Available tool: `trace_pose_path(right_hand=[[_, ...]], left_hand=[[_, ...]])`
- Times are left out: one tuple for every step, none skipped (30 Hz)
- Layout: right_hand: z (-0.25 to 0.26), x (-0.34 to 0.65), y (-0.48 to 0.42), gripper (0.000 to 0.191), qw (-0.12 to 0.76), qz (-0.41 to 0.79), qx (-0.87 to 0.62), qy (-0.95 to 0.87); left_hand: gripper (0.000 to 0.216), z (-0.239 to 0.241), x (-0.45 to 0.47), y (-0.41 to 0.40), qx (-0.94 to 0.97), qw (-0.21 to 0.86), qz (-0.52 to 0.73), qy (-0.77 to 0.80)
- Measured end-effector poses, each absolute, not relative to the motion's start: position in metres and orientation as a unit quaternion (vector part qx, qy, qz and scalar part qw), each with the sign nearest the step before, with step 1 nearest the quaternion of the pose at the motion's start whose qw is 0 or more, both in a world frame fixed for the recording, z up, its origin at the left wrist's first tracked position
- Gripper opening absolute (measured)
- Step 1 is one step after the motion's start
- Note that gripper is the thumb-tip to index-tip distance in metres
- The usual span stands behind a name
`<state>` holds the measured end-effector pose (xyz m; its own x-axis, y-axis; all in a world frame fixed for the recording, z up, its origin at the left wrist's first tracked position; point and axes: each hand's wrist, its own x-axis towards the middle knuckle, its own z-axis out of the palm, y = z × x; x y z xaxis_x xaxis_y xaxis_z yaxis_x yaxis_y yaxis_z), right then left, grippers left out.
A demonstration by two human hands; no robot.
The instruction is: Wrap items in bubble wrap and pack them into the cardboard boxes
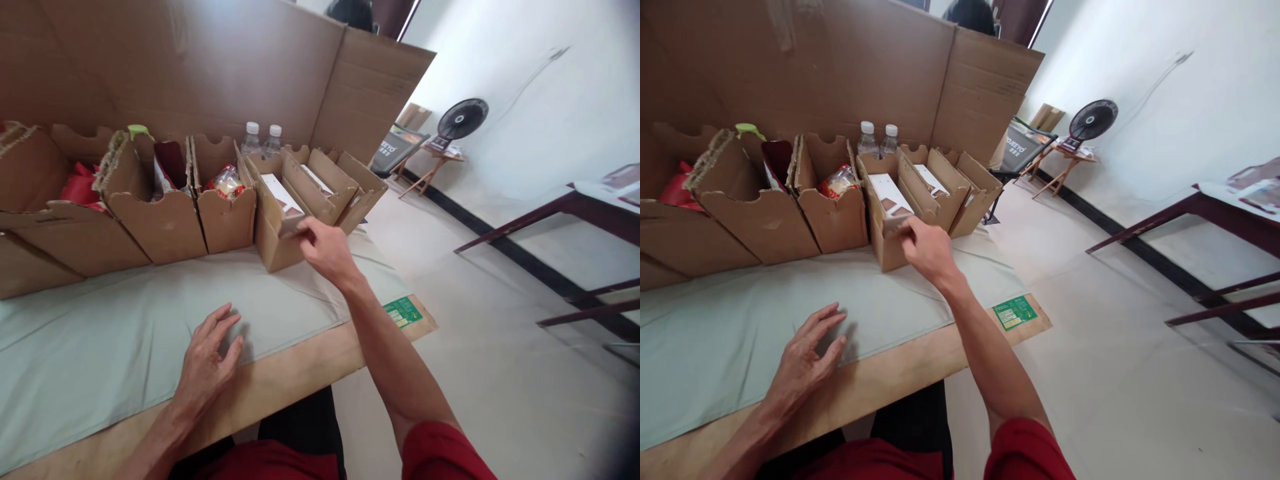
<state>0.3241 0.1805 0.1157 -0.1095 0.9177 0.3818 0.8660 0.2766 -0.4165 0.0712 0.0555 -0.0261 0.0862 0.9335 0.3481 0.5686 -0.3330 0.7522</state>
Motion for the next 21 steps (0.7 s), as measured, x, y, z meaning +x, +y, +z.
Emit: trace_pose_path(right_hand=[[0.114, 0.340, 0.157, 0.017, 0.307, 0.060, -0.589, -0.745], [0.113, 0.358, 0.133, 0.015, 0.318, 0.071, -0.580, -0.747], [0.112, 0.378, 0.110, 0.014, 0.326, 0.069, -0.573, -0.748], [0.111, 0.399, 0.088, 0.015, 0.331, 0.067, -0.567, -0.752], [0.110, 0.420, 0.069, 0.016, 0.342, 0.072, -0.564, -0.748], [0.107, 0.440, 0.051, 0.019, 0.361, 0.081, -0.570, -0.734], [0.103, 0.458, 0.036, 0.028, 0.392, 0.086, -0.581, -0.708], [0.097, 0.473, 0.024, 0.042, 0.427, 0.098, -0.590, -0.679], [0.091, 0.485, 0.014, 0.058, 0.460, 0.114, -0.596, -0.647], [0.083, 0.493, 0.006, 0.072, 0.487, 0.135, -0.600, -0.620], [0.075, 0.497, 0.000, 0.079, 0.498, 0.162, -0.600, -0.605], [0.067, 0.498, -0.003, 0.079, 0.493, 0.189, -0.598, -0.603], [0.059, 0.496, -0.004, 0.075, 0.477, 0.211, -0.598, -0.609], [0.051, 0.492, -0.003, 0.070, 0.456, 0.225, -0.602, -0.615], [0.044, 0.485, -0.001, 0.065, 0.439, 0.230, -0.610, -0.619], [0.038, 0.476, 0.004, 0.062, 0.427, 0.231, -0.618, -0.618], [0.034, 0.466, 0.009, 0.060, 0.423, 0.229, -0.627, -0.613], [0.032, 0.456, 0.015, 0.059, 0.424, 0.227, -0.634, -0.606], [0.031, 0.446, 0.022, 0.056, 0.428, 0.224, -0.636, -0.602], [0.032, 0.435, 0.029, 0.053, 0.431, 0.224, -0.632, -0.604], [0.034, 0.424, 0.037, 0.050, 0.433, 0.228, -0.623, -0.610]], left_hand=[[0.031, -0.024, 0.071, 0.055, 0.690, 0.234, 0.421, 0.540], [0.031, -0.022, 0.071, 0.054, 0.677, 0.247, 0.427, 0.546], [0.032, -0.019, 0.071, 0.053, 0.666, 0.260, 0.431, 0.550], [0.032, -0.016, 0.070, 0.052, 0.658, 0.272, 0.434, 0.552], [0.032, -0.013, 0.070, 0.050, 0.652, 0.286, 0.433, 0.553], [0.033, -0.010, 0.070, 0.047, 0.648, 0.301, 0.430, 0.552], [0.033, -0.006, 0.070, 0.045, 0.645, 0.315, 0.426, 0.551], [0.034, -0.001, 0.071, 0.042, 0.643, 0.329, 0.422, 0.548], [0.036, 0.003, 0.074, 0.040, 0.643, 0.340, 0.415, 0.546], [0.038, 0.008, 0.079, 0.039, 0.644, 0.349, 0.408, 0.544], [0.041, 0.013, 0.085, 0.039, 0.645, 0.357, 0.401, 0.544], [0.047, 0.018, 0.094, 0.041, 0.646, 0.364, 0.393, 0.543], [0.054, 0.022, 0.104, 0.045, 0.647, 0.374, 0.388, 0.540], [0.063, 0.025, 0.114, 0.051, 0.647, 0.387, 0.389, 0.529], [0.071, 0.027, 0.124, 0.059, 0.648, 0.400, 0.396, 0.513], [0.076, 0.029, 0.133, 0.066, 0.646, 0.413, 0.409, 0.494], [0.077, 0.030, 0.140, 0.074, 0.642, 0.422, 0.426, 0.477], [0.075, 0.030, 0.144, 0.080, 0.635, 0.427, 0.444, 0.466], [0.072, 0.030, 0.144, 0.083, 0.622, 0.427, 0.461, 0.467], [0.067, 0.029, 0.141, 0.084, 0.606, 0.422, 0.475, 0.478], [0.063, 0.027, 0.134, 0.082, 0.591, 0.411, 0.488, 0.494]])
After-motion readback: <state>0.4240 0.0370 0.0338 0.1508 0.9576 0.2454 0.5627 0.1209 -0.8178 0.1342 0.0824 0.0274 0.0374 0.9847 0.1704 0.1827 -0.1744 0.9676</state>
